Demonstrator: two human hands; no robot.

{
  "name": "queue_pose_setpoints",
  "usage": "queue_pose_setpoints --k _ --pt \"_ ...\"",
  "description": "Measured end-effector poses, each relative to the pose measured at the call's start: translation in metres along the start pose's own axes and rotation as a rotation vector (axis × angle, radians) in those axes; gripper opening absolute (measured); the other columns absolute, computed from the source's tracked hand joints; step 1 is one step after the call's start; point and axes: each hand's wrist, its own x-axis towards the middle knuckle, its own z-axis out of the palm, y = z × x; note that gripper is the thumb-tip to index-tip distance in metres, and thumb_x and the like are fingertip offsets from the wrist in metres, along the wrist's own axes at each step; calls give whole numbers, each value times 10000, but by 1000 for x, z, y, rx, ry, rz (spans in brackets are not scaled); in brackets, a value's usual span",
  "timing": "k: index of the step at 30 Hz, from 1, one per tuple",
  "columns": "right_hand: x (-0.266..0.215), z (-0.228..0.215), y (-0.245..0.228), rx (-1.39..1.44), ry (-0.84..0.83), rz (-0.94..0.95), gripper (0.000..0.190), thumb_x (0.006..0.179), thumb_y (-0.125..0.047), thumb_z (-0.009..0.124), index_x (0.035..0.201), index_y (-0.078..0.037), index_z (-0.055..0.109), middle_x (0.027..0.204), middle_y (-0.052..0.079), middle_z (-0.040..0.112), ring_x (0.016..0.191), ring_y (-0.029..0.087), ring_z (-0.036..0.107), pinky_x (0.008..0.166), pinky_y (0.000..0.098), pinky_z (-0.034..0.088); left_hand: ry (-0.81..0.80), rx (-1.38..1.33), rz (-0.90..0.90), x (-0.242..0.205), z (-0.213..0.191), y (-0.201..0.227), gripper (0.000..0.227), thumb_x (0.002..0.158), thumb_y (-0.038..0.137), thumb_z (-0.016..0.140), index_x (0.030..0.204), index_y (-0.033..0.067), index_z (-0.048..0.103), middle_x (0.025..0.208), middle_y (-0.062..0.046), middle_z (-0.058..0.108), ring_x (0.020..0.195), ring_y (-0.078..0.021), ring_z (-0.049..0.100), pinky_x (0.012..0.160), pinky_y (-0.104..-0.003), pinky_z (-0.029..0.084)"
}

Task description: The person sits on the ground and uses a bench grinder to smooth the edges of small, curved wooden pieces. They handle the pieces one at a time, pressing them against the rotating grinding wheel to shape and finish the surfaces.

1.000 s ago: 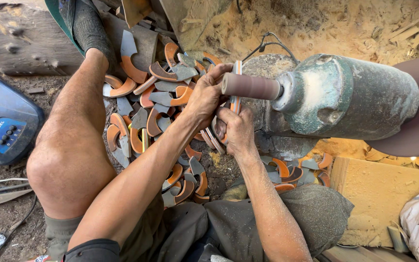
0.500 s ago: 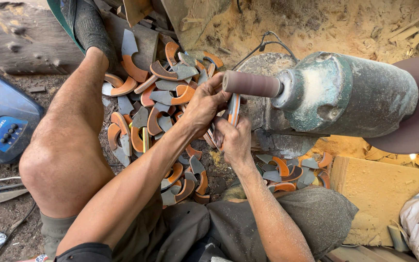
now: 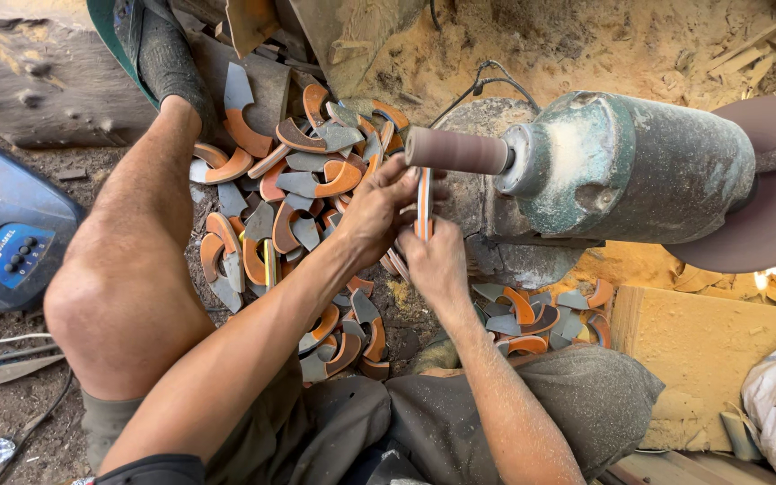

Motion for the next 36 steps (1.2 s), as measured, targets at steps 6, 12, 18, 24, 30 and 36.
queue_pose_setpoints --k 6,12,18,24,30,36 --pt "36 -8 -12 -58 69 -178 180 812 -113 588 705 32 605 569 108 588 530 245 628 568 429 486 51 -58 100 42 -5 4 354 1020 89 592 1373 77 578 1187 -85 719 1040 -224 697 916 -396 581" --pt "42 -10 -18 1 60 -94 160 790 -93 586 706 42 573 563 132 569 521 265 616 554 439 485 24 -175 90 48 -1 9 370 998 13 578 1365 58 578 1192 -110 729 1056 -211 717 945 -382 612" --pt "23 -6 -9 -122 63 -69 176 826 -115 600 705 13 587 543 96 538 467 224 541 491 414 450 -61 -120 73 25 1 8 435 973 13 556 1404 72 543 1179 -116 718 1027 -261 712 937 -424 619" --pt "-14 2 5 -67 63 -64 169 830 -134 583 696 -32 583 512 31 525 430 153 519 429 344 431 -72 -123 -22 -13 1 6 460 985 106 602 1433 86 505 1252 -79 693 1109 -260 704 1011 -422 589" --pt "-28 9 9 456 -68 84 123 842 -122 609 761 -29 609 570 38 558 444 137 517 429 311 440 1 52 -9 -19 -7 -3 477 952 87 619 1421 122 533 1161 -64 746 915 -163 666 816 -325 559" --pt "9 17 -2 1052 -116 205 74 953 -71 607 904 -16 612 640 6 537 518 96 516 478 263 437 115 103 152 24 -12 -1 329 983 41 626 1311 49 644 1115 -19 747 854 -82 629 697 -238 506"
